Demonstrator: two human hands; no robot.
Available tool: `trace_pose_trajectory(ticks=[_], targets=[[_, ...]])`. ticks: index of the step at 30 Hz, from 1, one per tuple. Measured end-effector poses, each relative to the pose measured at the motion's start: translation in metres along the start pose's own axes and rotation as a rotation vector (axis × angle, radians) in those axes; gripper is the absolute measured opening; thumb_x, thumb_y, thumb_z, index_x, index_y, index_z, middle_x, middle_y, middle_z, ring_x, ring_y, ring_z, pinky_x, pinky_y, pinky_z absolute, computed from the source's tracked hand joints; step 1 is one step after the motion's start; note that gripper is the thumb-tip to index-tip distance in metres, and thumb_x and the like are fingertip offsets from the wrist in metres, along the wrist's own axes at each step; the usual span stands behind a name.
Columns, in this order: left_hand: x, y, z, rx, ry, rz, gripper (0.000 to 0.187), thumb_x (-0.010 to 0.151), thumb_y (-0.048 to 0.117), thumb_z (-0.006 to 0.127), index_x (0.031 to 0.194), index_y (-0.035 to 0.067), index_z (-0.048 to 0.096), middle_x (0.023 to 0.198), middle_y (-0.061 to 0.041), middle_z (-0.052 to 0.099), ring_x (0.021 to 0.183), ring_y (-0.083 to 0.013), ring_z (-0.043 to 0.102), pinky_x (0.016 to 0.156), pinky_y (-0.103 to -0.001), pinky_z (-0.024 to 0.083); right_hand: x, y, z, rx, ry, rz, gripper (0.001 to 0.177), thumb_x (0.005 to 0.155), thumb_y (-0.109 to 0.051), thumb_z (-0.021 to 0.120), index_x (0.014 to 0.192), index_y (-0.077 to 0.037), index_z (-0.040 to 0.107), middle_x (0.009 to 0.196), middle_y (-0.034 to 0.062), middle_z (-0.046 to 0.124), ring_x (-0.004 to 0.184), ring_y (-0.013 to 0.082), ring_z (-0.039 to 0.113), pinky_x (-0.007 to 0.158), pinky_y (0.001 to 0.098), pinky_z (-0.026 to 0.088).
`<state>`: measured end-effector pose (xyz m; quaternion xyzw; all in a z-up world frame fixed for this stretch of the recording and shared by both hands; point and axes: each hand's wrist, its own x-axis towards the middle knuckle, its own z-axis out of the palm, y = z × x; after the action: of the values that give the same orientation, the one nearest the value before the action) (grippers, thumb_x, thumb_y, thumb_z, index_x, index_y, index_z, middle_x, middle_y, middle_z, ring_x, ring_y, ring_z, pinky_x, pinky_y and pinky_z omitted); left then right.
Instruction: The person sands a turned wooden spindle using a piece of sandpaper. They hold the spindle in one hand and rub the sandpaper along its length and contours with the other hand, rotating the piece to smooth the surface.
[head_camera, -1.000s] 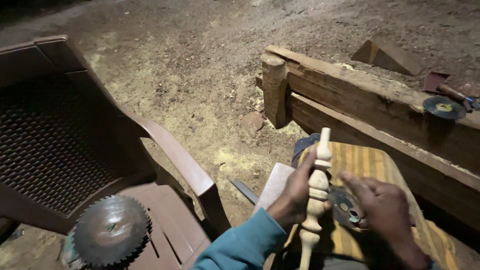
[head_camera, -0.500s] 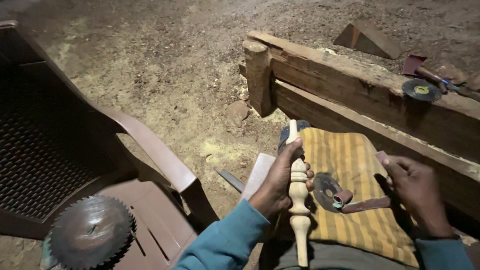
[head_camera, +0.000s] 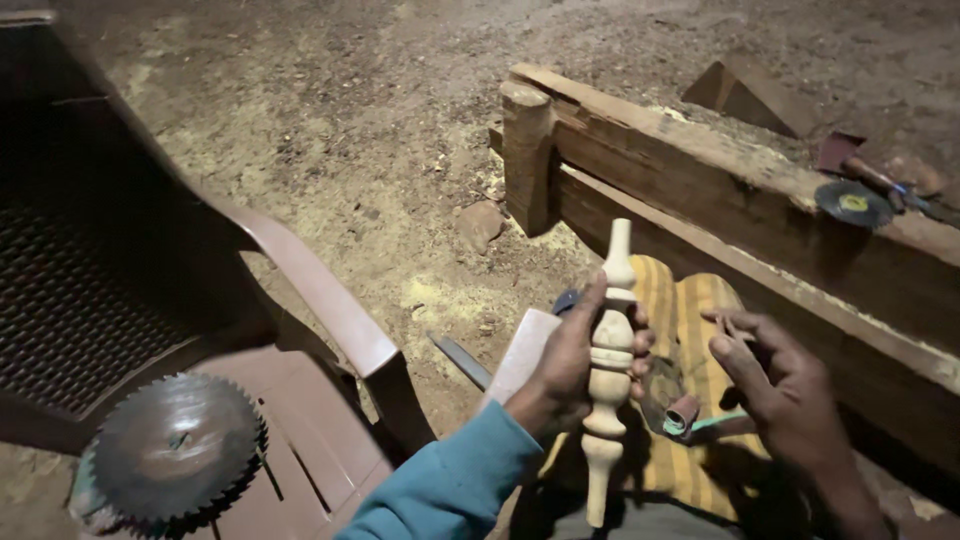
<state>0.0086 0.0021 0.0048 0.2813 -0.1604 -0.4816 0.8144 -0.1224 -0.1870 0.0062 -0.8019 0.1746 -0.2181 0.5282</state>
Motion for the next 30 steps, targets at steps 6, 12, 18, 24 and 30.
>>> trace_pose_trajectory(ticks=[6, 12, 18, 24, 30], targets=[[-0.004, -0.007, 0.004, -0.026, 0.010, 0.017, 0.049, 0.108, 0.062, 0.042, 0.111, 0.015, 0.052, 0.079, -0.001, 0.060, 0.062, -0.0125, 0.062, 0.048, -0.030, 0.054, -0.017, -0.020, 0.004, 0.045, -0.004, -0.036, 0.043, 0.114, -0.031, 0.048, 0.120, 0.003, 0.074, 0.074, 0.0065, 0.058, 0.059, 0.0153, 0.054, 0.048, 0.0313, 0.048], [-0.007, -0.021, 0.008, 0.046, -0.057, 0.149, 0.047, 0.115, 0.052, 0.042, 0.136, 0.012, 0.054, 0.085, -0.003, 0.060, 0.062, -0.0125, 0.060, 0.050, -0.026, 0.053, -0.038, -0.071, 0.027, 0.173, 0.018, 0.043, 0.029, 0.096, -0.011, 0.057, 0.118, 0.001, 0.071, 0.102, 0.0058, 0.073, 0.074, 0.0182, 0.073, 0.053, 0.0388, 0.062], [-0.006, -0.025, 0.017, 0.061, 0.049, 0.174, 0.051, 0.112, 0.054, 0.047, 0.141, 0.012, 0.052, 0.087, -0.003, 0.054, 0.068, -0.0093, 0.061, 0.052, -0.027, 0.056, -0.045, -0.067, 0.032, 0.086, 0.018, -0.165, 0.019, 0.102, -0.005, 0.063, 0.113, 0.004, 0.075, 0.097, 0.0148, 0.070, 0.071, 0.0201, 0.074, 0.057, 0.0376, 0.063], [-0.013, -0.027, 0.025, 0.034, 0.108, 0.115, 0.050, 0.106, 0.058, 0.045, 0.125, 0.012, 0.051, 0.082, -0.004, 0.057, 0.050, -0.0140, 0.056, 0.042, -0.025, 0.051, -0.047, -0.083, 0.047, -0.074, 0.108, -0.243, 0.018, 0.094, -0.007, 0.068, 0.107, 0.003, 0.075, 0.091, 0.0114, 0.073, 0.071, 0.0169, 0.073, 0.054, 0.0321, 0.062], [-0.014, -0.020, 0.025, 0.152, 0.202, 0.185, 0.055, 0.109, 0.057, 0.044, 0.132, 0.007, 0.052, 0.082, -0.001, 0.052, 0.056, -0.0083, 0.055, 0.045, -0.024, 0.050, -0.051, -0.089, 0.056, 0.030, 0.166, -0.092, 0.013, 0.092, -0.005, 0.071, 0.102, 0.003, 0.075, 0.090, 0.0133, 0.073, 0.065, 0.0180, 0.073, 0.050, 0.0316, 0.059]])
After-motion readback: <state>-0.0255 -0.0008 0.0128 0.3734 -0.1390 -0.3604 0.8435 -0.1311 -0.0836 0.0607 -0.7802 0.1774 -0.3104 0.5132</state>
